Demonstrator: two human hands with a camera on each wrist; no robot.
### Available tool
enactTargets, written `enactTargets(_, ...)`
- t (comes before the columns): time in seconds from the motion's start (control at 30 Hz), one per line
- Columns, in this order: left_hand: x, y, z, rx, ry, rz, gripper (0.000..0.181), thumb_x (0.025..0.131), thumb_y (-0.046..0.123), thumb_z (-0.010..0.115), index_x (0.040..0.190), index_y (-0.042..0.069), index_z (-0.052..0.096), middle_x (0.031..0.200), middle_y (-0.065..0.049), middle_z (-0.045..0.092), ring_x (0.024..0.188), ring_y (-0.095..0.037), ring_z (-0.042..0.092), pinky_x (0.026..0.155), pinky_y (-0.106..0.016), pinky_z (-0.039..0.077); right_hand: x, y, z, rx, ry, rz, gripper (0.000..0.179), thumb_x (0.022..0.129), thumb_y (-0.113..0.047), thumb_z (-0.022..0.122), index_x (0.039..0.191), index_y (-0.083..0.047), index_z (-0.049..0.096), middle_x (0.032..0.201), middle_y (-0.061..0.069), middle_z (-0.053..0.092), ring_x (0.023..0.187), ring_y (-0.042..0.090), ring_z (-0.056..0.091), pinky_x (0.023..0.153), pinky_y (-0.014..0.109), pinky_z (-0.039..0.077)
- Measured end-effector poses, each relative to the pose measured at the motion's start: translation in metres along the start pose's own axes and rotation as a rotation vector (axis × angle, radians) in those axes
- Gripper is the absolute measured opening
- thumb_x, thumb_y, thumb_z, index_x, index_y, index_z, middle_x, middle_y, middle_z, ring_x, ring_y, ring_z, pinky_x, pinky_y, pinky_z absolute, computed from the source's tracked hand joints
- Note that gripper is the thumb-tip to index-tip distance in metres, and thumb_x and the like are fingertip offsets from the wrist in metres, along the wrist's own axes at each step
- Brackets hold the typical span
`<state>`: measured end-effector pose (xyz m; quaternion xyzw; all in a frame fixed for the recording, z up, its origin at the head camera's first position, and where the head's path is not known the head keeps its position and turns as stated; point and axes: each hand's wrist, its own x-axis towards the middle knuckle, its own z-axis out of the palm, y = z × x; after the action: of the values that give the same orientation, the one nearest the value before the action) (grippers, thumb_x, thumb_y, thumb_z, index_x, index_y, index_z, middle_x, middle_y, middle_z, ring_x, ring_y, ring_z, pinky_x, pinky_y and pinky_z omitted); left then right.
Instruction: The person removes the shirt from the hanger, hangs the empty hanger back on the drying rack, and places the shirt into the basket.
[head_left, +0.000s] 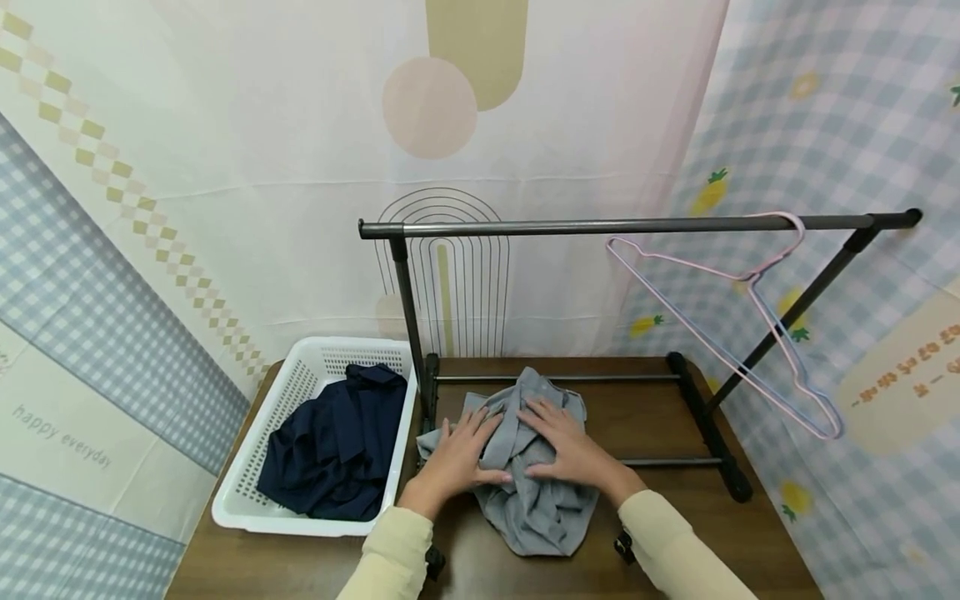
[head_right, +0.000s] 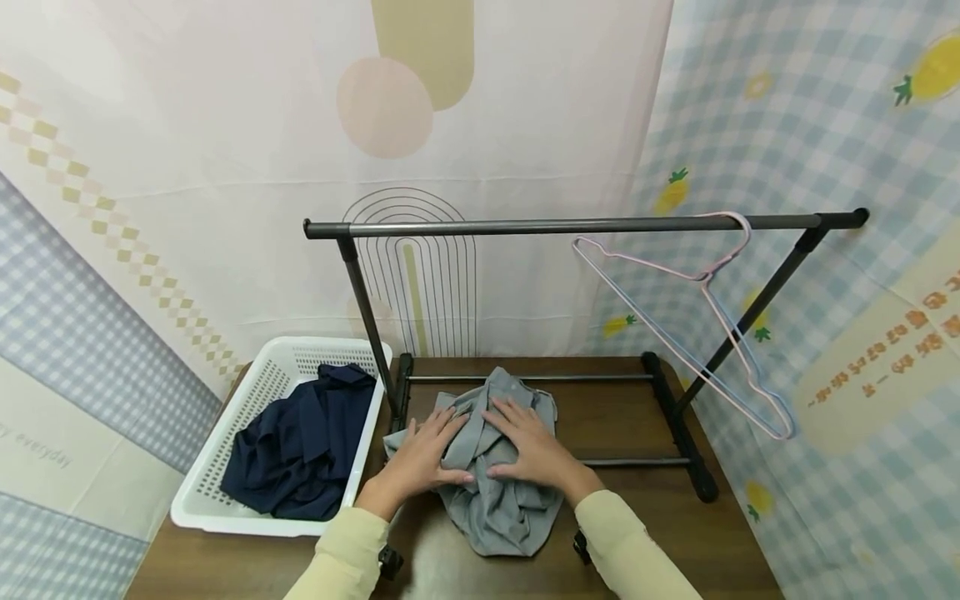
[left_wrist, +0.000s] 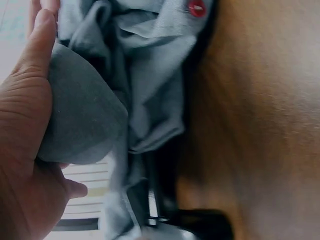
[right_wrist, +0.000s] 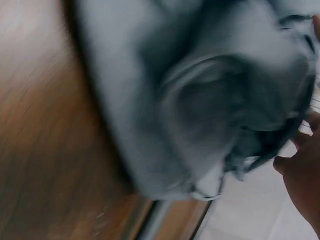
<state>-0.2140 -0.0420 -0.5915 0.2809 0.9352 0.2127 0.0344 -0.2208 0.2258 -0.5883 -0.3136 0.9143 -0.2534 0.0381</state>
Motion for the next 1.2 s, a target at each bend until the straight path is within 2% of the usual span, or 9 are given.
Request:
enactTargets(0.1, -0.001, -0.006, 0.008, -0.013, -0.006, -0.018, 0.102, 0.081, 0.070, 0.073, 0.162, 0.021, 0.035, 0.166, -0.016, 0.034, 0.151, -0.050, 0.030, 0.113, -0.080, 0.024, -0.004, 0.010, 0.011, -0.058, -0.028, -0.040, 0.105, 0.083, -0.063, 0.077, 0.166, -0.023, 0.027, 0.173, 0.013, 0.018, 0.158, 0.045, 0.016, 0.112, 0.081, 0.021)
enactTargets(0.27, -0.006, -0.005, 0.013, 0.061, 0.047, -0.001, 0.102, 0.083, 0.074, 0.069, 0.163, 0.022, 0.034, 0.168, -0.015, 0.031, 0.153, -0.051, 0.024, 0.115, -0.077, 0.024, -0.011, 0.017, 0.027, -0.019, -0.035, -0.033, 0.106, 0.083, -0.066, 0.075, 0.166, -0.025, 0.023, 0.174, 0.012, 0.015, 0.158, 0.045, 0.015, 0.112, 0.082, 0.019)
enactTargets(0.43, -0.004, 0.018, -0.001, 0.261, 0.184, 0.168, 0.104, 0.083, 0.081, 0.063, 0.161, 0.017, 0.038, 0.168, -0.015, 0.032, 0.155, -0.046, 0.023, 0.115, -0.074, 0.029, -0.014, 0.018, 0.034, -0.031, 0.008, -0.024, 0.105, 0.085, -0.070, 0.070, 0.167, -0.025, 0.022, 0.173, 0.013, 0.018, 0.157, 0.045, 0.019, 0.112, 0.081, 0.022)
enactTargets(0.53, 0.000, 0.028, -0.004, 0.296, 0.185, 0.247, 0.107, 0.082, 0.083, 0.061, 0.161, 0.013, 0.038, 0.167, -0.015, 0.033, 0.155, -0.044, 0.027, 0.115, -0.071, 0.032, -0.014, 0.020, 0.034, -0.055, 0.056, -0.036, 0.111, 0.083, -0.074, 0.069, 0.167, -0.020, 0.021, 0.172, 0.017, 0.018, 0.155, 0.046, 0.024, 0.111, 0.080, 0.026)
enactTargets(0.6, 0.001, 0.030, -0.002, 0.275, 0.140, 0.235, 0.110, 0.082, 0.084, 0.060, 0.162, 0.013, 0.035, 0.168, -0.015, 0.031, 0.154, -0.045, 0.028, 0.116, -0.070, 0.032, -0.014, 0.021, 0.033, -0.061, 0.091, -0.041, 0.117, 0.080, -0.077, 0.068, 0.167, -0.016, 0.020, 0.172, 0.019, 0.015, 0.155, 0.046, 0.023, 0.111, 0.080, 0.027)
enactTargets(0.7, 0.002, 0.029, 0.003, 0.228, 0.074, 0.154, 0.116, 0.079, 0.086, 0.062, 0.164, 0.014, 0.029, 0.170, -0.015, 0.027, 0.155, -0.044, 0.025, 0.118, -0.070, 0.030, -0.013, 0.024, 0.030, -0.075, 0.131, -0.029, 0.124, 0.076, -0.083, 0.067, 0.167, -0.013, 0.019, 0.173, 0.020, 0.010, 0.156, 0.047, 0.019, 0.112, 0.080, 0.026)
enactTargets(0.83, 0.000, 0.019, 0.011, 0.167, 0.025, 0.074, 0.122, 0.075, 0.086, 0.065, 0.166, 0.015, 0.024, 0.171, -0.013, 0.023, 0.157, -0.043, 0.020, 0.118, -0.071, 0.027, -0.013, 0.030, 0.025, -0.058, 0.083, -0.003, 0.128, 0.073, -0.082, 0.071, 0.167, -0.013, 0.016, 0.174, 0.018, 0.008, 0.158, 0.046, 0.013, 0.113, 0.080, 0.021)
enactTargets(1.0, -0.003, -0.001, 0.020, 0.061, -0.003, 0.042, 0.122, 0.074, 0.081, 0.072, 0.166, 0.018, 0.023, 0.172, -0.012, 0.020, 0.157, -0.046, 0.020, 0.118, -0.073, 0.024, -0.016, 0.039, 0.022, -0.031, -0.015, -0.017, 0.127, 0.074, -0.075, 0.078, 0.167, -0.015, 0.017, 0.174, 0.016, 0.011, 0.158, 0.044, 0.016, 0.111, 0.082, 0.021)
enactTargets(1.2, -0.008, -0.016, 0.032, 0.022, 0.021, 0.034, 0.125, 0.069, 0.076, 0.080, 0.167, 0.023, 0.022, 0.173, -0.010, 0.020, 0.155, -0.050, 0.019, 0.116, -0.078, 0.020, -0.016, 0.043, 0.022, -0.067, -0.008, -0.032, 0.120, 0.073, -0.081, 0.072, 0.167, -0.023, 0.023, 0.173, 0.019, 0.008, 0.155, 0.050, 0.018, 0.109, 0.084, 0.021)
